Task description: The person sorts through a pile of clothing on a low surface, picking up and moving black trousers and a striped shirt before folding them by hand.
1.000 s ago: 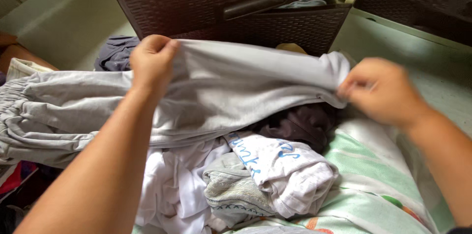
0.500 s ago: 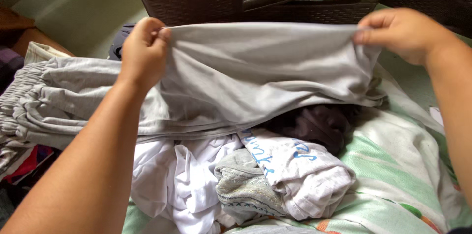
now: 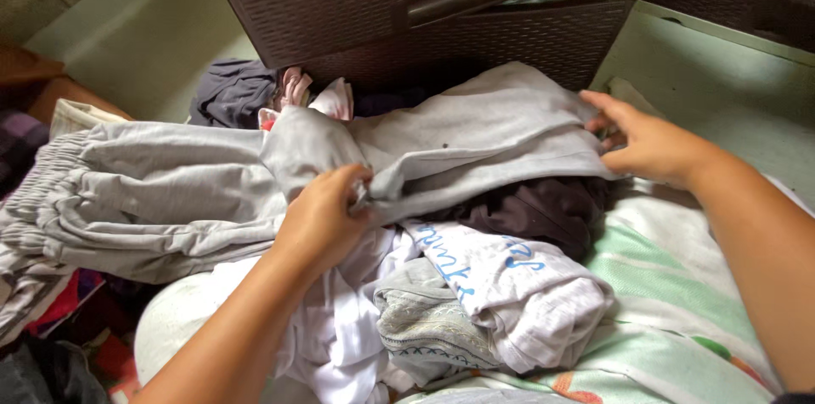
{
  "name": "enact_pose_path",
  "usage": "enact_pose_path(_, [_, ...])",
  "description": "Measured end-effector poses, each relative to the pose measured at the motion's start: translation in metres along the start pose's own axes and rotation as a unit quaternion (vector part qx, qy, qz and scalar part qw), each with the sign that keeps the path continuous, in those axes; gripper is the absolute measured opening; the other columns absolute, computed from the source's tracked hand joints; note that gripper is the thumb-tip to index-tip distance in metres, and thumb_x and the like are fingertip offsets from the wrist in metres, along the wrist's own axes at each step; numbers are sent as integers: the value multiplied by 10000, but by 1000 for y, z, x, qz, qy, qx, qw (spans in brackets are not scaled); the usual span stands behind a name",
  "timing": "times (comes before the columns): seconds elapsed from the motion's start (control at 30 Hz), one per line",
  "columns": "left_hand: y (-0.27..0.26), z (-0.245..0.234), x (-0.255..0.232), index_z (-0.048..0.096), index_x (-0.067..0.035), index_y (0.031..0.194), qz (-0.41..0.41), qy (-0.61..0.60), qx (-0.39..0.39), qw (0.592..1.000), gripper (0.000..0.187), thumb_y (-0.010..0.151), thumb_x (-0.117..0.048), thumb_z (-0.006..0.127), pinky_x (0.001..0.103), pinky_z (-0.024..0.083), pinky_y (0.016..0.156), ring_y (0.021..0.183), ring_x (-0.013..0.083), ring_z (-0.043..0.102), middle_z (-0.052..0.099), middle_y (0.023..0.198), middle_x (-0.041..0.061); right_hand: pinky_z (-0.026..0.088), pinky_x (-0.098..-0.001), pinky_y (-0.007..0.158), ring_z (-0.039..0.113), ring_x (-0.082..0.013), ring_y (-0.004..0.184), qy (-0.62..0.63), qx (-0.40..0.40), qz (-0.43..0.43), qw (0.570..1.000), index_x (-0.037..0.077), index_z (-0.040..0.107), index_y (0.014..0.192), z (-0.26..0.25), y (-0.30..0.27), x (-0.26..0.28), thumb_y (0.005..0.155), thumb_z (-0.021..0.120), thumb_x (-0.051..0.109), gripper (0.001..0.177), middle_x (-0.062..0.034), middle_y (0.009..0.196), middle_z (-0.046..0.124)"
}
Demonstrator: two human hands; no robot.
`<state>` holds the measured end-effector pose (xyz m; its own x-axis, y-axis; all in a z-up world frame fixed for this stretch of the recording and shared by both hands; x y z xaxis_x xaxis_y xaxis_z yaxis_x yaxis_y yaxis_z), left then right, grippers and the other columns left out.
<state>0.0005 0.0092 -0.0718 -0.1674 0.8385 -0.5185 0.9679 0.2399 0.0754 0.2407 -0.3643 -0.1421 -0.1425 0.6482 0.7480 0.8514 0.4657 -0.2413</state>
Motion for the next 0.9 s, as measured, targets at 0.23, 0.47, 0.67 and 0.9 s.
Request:
enact_pose_path(0.23, [10, -45, 9, 669, -88, 1052, 117, 16, -160, 980, 198, 870, -13, 683, 471, 505, 844, 996, 400, 638, 666, 1049, 199, 524, -428, 950, 660, -328, 1051, -242, -135, -157, 948, 118, 778, 1156, -6, 8, 24, 798, 669, 43, 382, -166, 1094, 696])
enact_pose_path(0.47, [-22, -140, 45, 683, -76, 1018, 118, 120, -124, 978, 88, 938, -111, 693, 365, 531, 796, 915, 296, 662, 641, 982, 134, 528, -412, 962, 656, -298, 1008, -255, -219, -297, 894, 42, 744, 1137, -3, -102, 109, 816, 641, 21, 338, -146, 1061, 689])
enact_pose_path(0.67, [-41, -116, 53, 776, -263, 1086, -207, 237, 140, 939, 280, 807, -257, 790, 376, 556, 951, 1071, 227, 717, 776, 1128, 15, 539, -358, 836, 680, -183, 938, -29, -141, -87, 986, 109, 752, 1208, 7, -115, 87, 860, 718, 163, 353, -73, 1059, 755])
enact_pose_path(0.9, [-5, -87, -57, 502, -200, 1486, -2, 203, 154, 967, 900, 719, -455, 900, 504, 399, 1102, 1373, 350, 479, 520, 1476, 151, 505, -414, 792, 617, -267, 955, 172, -121, 220, 953, 88, 588, 1342, -16, -19, -8, 1046, 495, 622, 618, -106, 1171, 613])
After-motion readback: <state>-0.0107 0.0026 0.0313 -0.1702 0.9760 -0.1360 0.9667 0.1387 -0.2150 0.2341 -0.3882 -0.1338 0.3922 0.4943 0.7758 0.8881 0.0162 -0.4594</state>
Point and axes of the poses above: each hand's wrist, its own y-axis towards the middle knuckle, its own z-axis out of the palm, x = y × z, the point moved 4 cm from there along y, towards the middle knuckle
